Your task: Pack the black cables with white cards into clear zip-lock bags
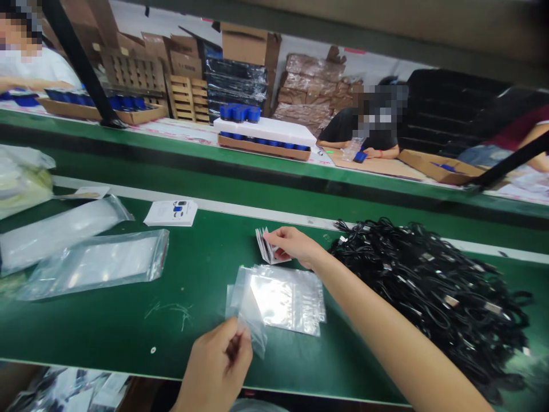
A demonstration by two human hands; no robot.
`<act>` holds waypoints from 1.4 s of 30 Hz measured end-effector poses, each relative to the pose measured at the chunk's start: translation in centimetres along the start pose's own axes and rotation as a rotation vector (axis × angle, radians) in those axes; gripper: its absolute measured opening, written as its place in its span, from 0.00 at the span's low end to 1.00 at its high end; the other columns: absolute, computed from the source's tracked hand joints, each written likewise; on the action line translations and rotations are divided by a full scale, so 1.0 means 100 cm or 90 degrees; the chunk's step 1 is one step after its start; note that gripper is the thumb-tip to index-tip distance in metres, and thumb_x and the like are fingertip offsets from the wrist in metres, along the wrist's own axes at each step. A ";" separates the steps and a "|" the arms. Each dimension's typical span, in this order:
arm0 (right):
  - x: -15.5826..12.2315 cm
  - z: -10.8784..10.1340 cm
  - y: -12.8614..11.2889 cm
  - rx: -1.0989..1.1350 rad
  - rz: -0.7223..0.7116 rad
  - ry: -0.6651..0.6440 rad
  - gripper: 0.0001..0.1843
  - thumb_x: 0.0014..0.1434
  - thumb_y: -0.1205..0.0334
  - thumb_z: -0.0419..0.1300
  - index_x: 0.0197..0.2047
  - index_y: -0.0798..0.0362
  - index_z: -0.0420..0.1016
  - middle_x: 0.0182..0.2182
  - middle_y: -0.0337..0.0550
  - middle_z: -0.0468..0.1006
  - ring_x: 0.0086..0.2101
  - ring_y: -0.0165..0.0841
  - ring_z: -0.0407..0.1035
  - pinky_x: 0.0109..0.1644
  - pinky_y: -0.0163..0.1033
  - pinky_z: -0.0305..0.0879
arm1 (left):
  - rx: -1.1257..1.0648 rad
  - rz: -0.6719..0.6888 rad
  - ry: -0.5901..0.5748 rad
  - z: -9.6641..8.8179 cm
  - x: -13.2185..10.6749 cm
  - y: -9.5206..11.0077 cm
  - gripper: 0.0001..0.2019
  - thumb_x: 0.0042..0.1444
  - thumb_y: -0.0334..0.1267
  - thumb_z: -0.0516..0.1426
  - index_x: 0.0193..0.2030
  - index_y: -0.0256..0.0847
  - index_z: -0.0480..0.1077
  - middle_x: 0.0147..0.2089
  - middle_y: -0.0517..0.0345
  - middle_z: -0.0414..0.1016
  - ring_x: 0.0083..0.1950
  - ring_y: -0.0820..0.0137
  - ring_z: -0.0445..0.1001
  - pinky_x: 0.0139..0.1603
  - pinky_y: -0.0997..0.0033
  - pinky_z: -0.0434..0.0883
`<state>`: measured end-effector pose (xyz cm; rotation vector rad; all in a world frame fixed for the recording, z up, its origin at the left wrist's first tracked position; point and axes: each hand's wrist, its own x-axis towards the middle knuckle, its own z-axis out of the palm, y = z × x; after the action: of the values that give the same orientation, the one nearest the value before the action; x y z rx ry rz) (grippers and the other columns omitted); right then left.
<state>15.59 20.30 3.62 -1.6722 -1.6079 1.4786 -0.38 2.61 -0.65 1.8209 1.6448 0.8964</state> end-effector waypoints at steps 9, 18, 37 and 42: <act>-0.082 0.001 0.013 -0.030 -0.213 0.123 0.12 0.62 0.66 0.54 0.25 0.53 0.66 0.22 0.34 0.66 0.26 0.29 0.62 0.32 0.35 0.57 | -0.287 -0.274 0.067 -0.024 0.020 0.002 0.17 0.61 0.52 0.47 0.33 0.41 0.65 0.30 0.59 0.81 0.28 0.70 0.78 0.30 0.72 0.75; -0.134 0.068 0.034 -0.276 -0.452 0.109 0.08 0.62 0.68 0.53 0.32 0.52 0.69 0.26 0.41 0.74 0.27 0.35 0.67 0.32 0.38 0.60 | -0.075 -0.197 0.191 -0.019 0.029 0.011 0.15 0.60 0.48 0.46 0.28 0.44 0.63 0.21 0.65 0.69 0.23 0.70 0.70 0.26 0.71 0.65; -0.132 0.121 0.070 0.045 -0.272 0.177 0.08 0.55 0.66 0.56 0.27 0.55 0.73 0.20 0.38 0.73 0.21 0.30 0.70 0.25 0.31 0.62 | 0.033 -0.134 0.360 -0.011 0.037 -0.001 0.10 0.59 0.43 0.47 0.32 0.43 0.64 0.22 0.64 0.68 0.23 0.69 0.69 0.26 0.72 0.64; -0.135 0.105 0.072 -0.038 -0.405 0.242 0.10 0.57 0.69 0.55 0.25 0.54 0.72 0.19 0.38 0.72 0.19 0.29 0.68 0.23 0.31 0.60 | 0.048 -0.113 0.287 -0.017 0.035 0.002 0.11 0.58 0.43 0.50 0.28 0.44 0.66 0.17 0.68 0.68 0.19 0.73 0.69 0.23 0.76 0.64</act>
<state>12.94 2.48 -0.83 -1.1976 -1.7415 0.7559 -1.35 5.92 1.03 1.5622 2.1000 1.2424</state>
